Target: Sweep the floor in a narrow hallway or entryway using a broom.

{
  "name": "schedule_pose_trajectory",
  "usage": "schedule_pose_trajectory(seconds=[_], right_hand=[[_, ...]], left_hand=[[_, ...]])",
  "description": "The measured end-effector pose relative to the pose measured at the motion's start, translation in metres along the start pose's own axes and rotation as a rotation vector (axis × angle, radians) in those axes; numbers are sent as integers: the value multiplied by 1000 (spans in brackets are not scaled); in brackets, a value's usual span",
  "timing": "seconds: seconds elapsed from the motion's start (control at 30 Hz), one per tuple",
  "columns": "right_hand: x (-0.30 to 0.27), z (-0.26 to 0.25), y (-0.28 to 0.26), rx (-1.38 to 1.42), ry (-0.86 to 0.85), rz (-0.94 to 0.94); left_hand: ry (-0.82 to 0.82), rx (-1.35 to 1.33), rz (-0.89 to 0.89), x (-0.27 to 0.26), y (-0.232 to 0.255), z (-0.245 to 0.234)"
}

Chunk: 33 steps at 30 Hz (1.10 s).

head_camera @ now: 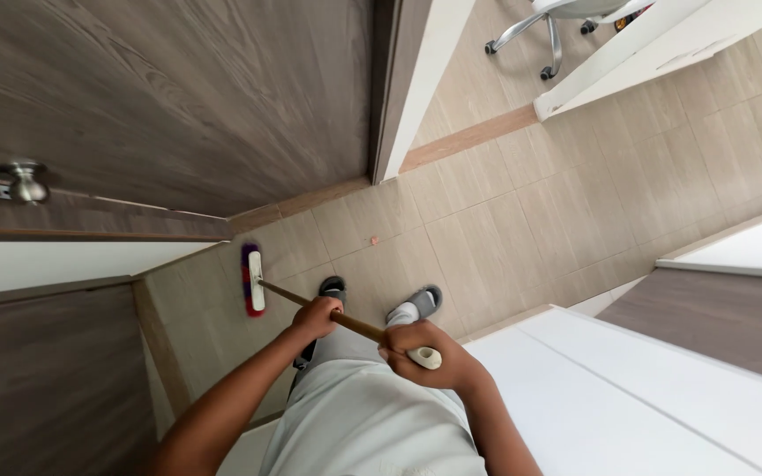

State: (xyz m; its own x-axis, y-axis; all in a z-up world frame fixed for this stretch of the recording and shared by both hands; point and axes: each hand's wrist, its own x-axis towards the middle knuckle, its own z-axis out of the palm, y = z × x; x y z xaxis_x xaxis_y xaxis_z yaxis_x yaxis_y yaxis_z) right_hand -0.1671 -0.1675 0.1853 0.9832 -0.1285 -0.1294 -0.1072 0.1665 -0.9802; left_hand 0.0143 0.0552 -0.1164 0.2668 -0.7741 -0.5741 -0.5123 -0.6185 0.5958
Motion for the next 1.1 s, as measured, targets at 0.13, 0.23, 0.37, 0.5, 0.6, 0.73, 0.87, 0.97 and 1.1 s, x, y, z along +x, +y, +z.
schedule_pose_trajectory(seconds=[0.13,0.23,0.37,0.5,0.6,0.73,0.87,0.97,1.1], right_hand=[[-45,-61,4,-55,59,-41],[-87,-111,-13,-167,148,-93],[-136,-173,-31,-236,263,163],[-150,-198,-42,-316,182,-74],[-158,-209,-52,-338,120,-120],[-152,-216,-56,-178,109,-265],[-124,-216,-36,-125,83,-242],[-101,-215,-12,-109,50,-153],[-108,-240,-1,-141,98,-65]], left_hand=[[111,-48,186,64,37,77],[58,-96,183,94,139,88],[112,-156,220,130,243,106],[163,-110,255,147,290,115],[175,-123,294,134,314,94],[220,-135,313,105,317,70],[281,-195,145,102,261,79],[237,-165,-21,120,211,96],[267,-132,83,176,185,152]])
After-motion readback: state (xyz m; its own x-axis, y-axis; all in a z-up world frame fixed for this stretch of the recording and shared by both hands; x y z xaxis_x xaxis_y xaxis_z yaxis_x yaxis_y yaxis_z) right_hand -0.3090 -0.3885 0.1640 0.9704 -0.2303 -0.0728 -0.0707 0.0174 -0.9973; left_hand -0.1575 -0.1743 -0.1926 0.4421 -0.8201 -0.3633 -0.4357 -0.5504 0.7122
